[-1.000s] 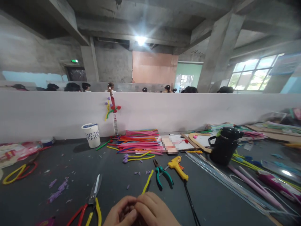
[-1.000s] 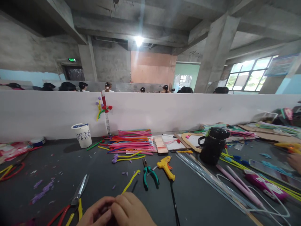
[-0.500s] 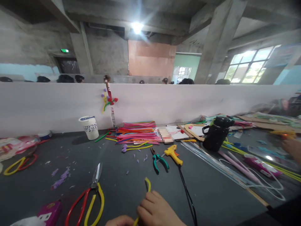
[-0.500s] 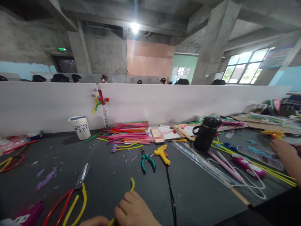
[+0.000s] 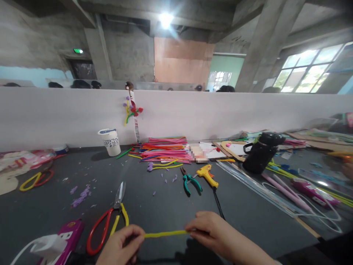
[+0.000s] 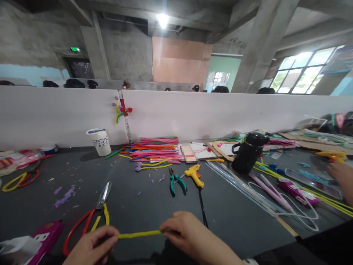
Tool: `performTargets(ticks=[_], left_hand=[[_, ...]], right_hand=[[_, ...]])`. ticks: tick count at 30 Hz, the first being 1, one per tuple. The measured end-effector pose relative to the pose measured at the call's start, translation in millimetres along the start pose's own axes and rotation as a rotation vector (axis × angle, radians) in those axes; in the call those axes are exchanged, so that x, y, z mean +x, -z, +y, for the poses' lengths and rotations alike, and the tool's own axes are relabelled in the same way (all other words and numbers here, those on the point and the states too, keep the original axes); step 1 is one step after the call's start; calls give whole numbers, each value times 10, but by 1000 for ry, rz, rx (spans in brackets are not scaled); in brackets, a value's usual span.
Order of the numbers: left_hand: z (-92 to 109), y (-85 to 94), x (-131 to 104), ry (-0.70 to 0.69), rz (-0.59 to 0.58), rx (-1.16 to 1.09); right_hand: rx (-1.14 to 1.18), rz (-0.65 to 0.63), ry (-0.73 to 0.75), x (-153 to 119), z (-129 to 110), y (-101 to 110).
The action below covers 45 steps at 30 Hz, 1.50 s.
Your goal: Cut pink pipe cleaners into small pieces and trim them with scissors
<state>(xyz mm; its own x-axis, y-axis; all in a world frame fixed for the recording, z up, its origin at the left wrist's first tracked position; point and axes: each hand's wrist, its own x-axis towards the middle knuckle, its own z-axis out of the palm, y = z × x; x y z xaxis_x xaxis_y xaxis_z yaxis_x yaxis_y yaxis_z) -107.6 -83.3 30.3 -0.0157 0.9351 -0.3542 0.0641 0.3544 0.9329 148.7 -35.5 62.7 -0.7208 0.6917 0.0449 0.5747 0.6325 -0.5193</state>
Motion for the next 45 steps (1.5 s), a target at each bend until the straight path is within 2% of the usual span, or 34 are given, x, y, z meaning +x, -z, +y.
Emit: performTargets(ticks=[2,5,7,10,15,17,19,23,26,28,30,31,35,41,45], left_hand=[[103,-6,55,-31,26,-152],[257,-81,104,-9,-43,-486],[336,-177,119,-70,-62,-621],[408,-324,177,-145,-44,-630],[494,-388,513,-337,225,-480],[533,-381,711,-394,261,-413],[564,-385,902,-422,237,-340],[543,-398,1166,-430,178,-289],[450,-379,1239,-388,107,-286],[384,-377,1238,-321,20,-305],[339,-404,1211,-242,-73,-323],[327,-428,1191,-209,-112,-324],[344,-539,1111,-158,-185,-327],[432,-558,1017,-127,-197,-338],[418,-553,959,-172,-180,-316]], right_hand=[[130,-50,-75,-23,-50,-13],[332,-120,-242,-25,-105,-125],[449,-179,-284,-4,-114,-248],[544,-185,-277,49,-80,-460],[558,-39,-254,186,-7,-672],[553,12,-268,262,-17,-669],[530,18,-311,342,-48,-625],[297,-81,-288,466,-69,-444],[145,-149,-183,545,88,-248],[15,14,-234,611,301,-118],[-225,296,-401,683,553,-18],[-280,354,-452,716,671,12],[-361,408,-545,796,941,-12],[-317,432,-556,840,977,-196],[-190,463,-567,847,1046,-151]])
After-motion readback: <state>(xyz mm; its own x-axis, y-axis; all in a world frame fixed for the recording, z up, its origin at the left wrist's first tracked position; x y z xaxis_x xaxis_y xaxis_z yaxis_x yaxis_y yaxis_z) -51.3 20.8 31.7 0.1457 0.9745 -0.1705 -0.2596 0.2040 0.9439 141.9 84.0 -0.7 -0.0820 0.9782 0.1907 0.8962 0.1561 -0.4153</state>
